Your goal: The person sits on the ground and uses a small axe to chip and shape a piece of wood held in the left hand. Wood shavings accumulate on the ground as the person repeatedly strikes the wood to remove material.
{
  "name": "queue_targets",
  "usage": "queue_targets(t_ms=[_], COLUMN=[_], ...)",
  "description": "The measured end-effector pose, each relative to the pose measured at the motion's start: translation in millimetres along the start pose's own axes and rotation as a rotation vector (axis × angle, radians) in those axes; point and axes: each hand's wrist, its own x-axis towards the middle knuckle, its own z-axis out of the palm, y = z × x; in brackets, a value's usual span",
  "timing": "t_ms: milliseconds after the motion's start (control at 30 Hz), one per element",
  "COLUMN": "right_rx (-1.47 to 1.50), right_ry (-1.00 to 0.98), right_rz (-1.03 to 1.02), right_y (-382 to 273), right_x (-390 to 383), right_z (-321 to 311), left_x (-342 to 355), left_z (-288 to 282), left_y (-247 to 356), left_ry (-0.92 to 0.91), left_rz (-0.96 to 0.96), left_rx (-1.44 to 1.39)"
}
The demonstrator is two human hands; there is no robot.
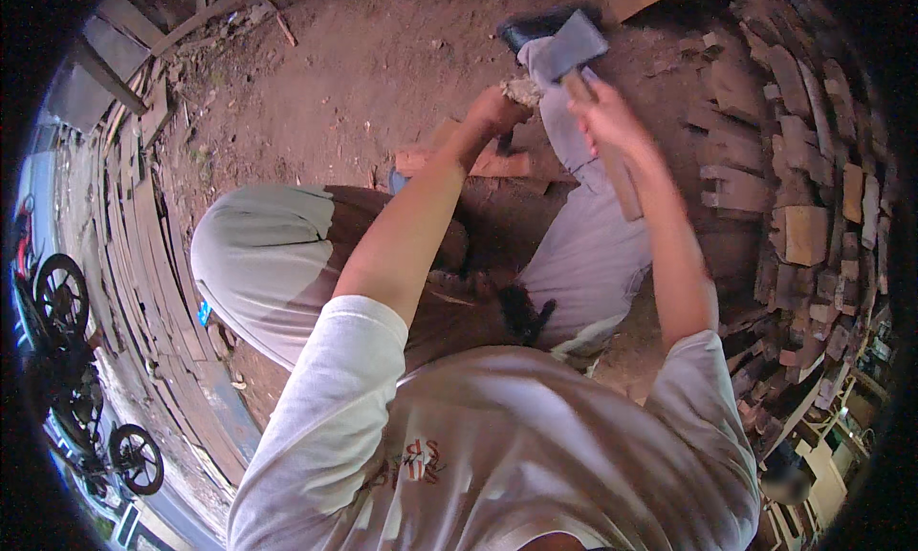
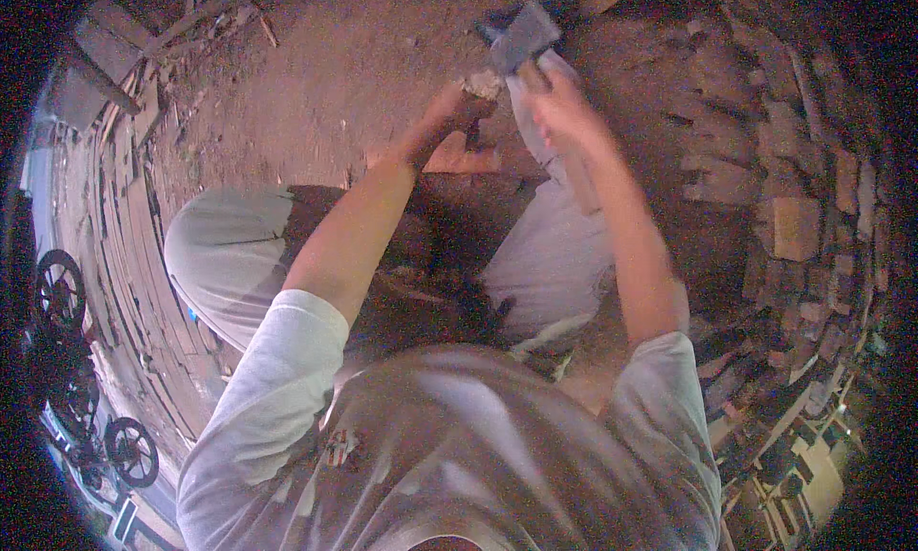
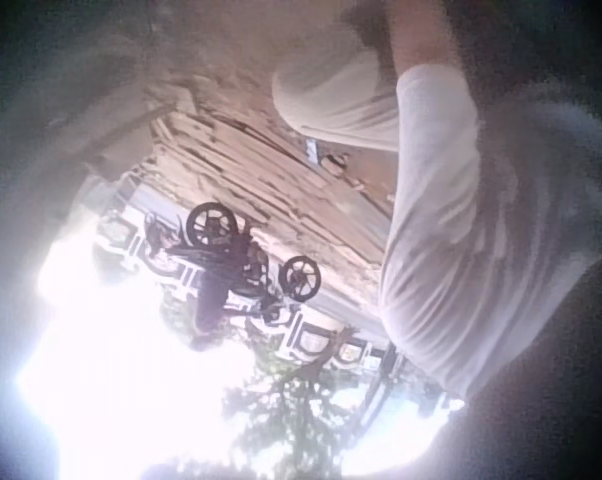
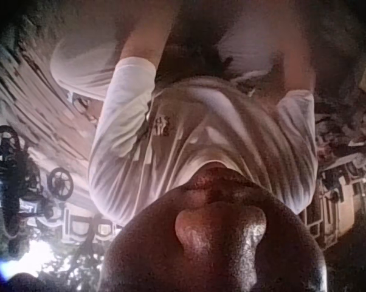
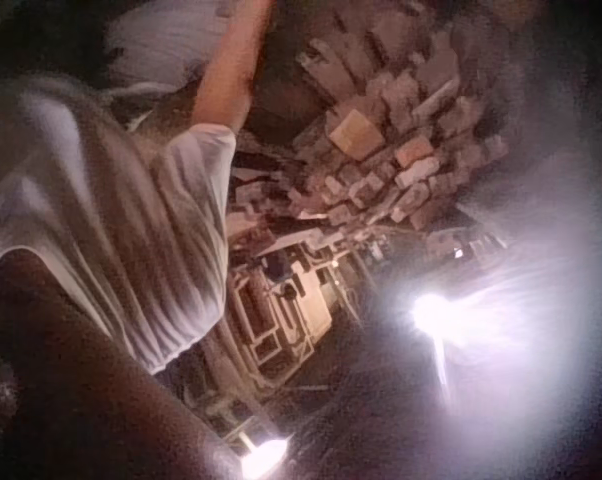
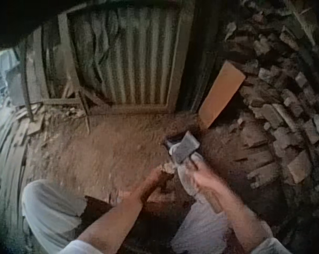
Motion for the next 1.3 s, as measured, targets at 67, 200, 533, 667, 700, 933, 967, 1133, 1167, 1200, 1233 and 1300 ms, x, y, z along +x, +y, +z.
queue_targets(t_ms=[67,200,533,667,700,933,967,1133,1167,1200,1233,1300], right_rx=[0.130,0.275,-0.026,0.309,0.168,-0.193,-0.177,0.272,0.350,0.425,0.340,0.111], right_ry=[0.083,0.236,0.021,0.303,0.325,-0.144,-0.075,0.113,0.146,0.183,0.193,0.076], right_rz=[-0.117,-0.303,-0.081,-0.285,-0.334,0.063,0.043,-0.255,-0.286,-0.315,-0.258,-0.107], right_y=[-15,-25,-27,-43,-26,-19,-26,-55,-46,-34,-18,8], right_x=[2,18,43,44,50,36,33,31,31,30,26,24], right_z=[-4,8,-15,4,8,-6,-9,-9,-2,4,8,17], left_x=[10,20,7,6,7,3,0,13,12,6,4,10], left_z=[7,13,13,6,10,12,15,36,35,34,32,42], left_y=[-9,-15,-4,1,2,10,8,-31,-25,-16,-5,-21], left_ry=[0.007,0.024,0.002,-0.032,-0.026,-0.184,-0.170,0.018,0.003,-0.015,-0.034,0.061], left_rz=[-0.017,0.045,-0.102,-0.153,-0.119,-0.095,-0.116,-0.118,-0.131,-0.141,-0.153,-0.052], left_rx=[-0.008,-0.093,-0.310,-0.165,-0.192,-0.002,-0.032,-0.306,-0.324,-0.344,-0.363,-0.338])
